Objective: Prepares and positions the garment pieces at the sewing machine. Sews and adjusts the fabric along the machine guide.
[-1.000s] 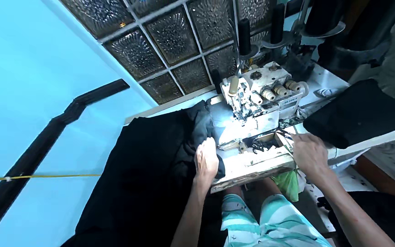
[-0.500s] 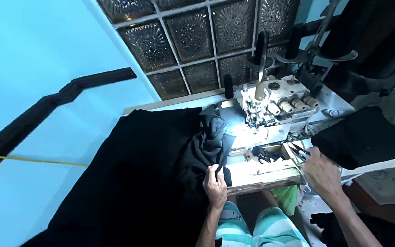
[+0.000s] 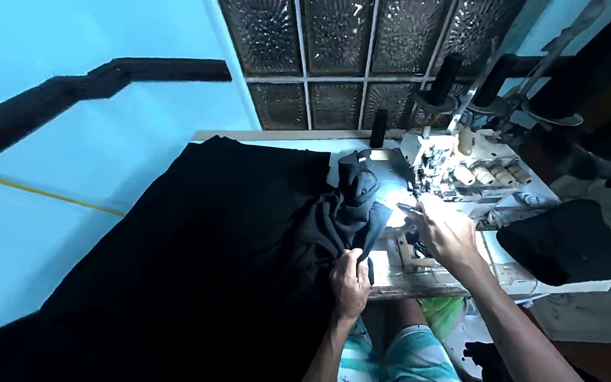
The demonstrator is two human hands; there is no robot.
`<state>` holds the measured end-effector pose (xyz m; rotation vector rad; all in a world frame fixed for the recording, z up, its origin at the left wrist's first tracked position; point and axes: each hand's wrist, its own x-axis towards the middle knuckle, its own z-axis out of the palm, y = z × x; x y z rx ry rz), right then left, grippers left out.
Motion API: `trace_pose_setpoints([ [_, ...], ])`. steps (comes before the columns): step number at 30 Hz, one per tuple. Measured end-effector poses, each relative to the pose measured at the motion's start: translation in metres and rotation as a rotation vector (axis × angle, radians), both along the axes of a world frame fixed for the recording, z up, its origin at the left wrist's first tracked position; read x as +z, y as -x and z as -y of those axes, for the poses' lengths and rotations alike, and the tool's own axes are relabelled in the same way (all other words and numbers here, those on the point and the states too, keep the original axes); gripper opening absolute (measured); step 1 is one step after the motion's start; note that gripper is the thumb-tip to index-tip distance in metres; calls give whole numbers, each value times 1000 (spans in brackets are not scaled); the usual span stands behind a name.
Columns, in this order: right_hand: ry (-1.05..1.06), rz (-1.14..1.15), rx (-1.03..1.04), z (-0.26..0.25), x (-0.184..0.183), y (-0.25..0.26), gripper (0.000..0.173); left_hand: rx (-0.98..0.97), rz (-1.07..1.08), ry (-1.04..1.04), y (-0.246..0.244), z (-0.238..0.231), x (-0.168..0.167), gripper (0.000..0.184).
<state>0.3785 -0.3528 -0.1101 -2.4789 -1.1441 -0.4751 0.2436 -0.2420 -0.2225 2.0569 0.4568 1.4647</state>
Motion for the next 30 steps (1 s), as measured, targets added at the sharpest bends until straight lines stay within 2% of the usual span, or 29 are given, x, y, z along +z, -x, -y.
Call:
trace_pose_setpoints([
  [5,-29,0,17,13,-9,17,24,-22,13,2,1,0,-1,16],
  [9,-155,109,24,52,-42,31,24,-24,13,-11,1,0,-1,15],
  [13,-87,86,-89,108,-68,4,27,-57,-10,-69,2,0,-4,15],
  [16,-25,30,-203,136,-83,-24,38,-175,-37,-109,14,22,2,15],
  [20,35,-61,-276,144,-93,-30,37,-390,-48,-180,46,73,23,18],
  [24,21,-144,-280,145,-97,-28,35,-458,-101,-163,61,93,26,15],
  [27,-52,-76,-286,150,-104,-16,39,-496,-154,-135,69,97,32,15],
  [30,-185,11,-216,155,-118,20,32,-525,-176,-123,73,100,36,16],
])
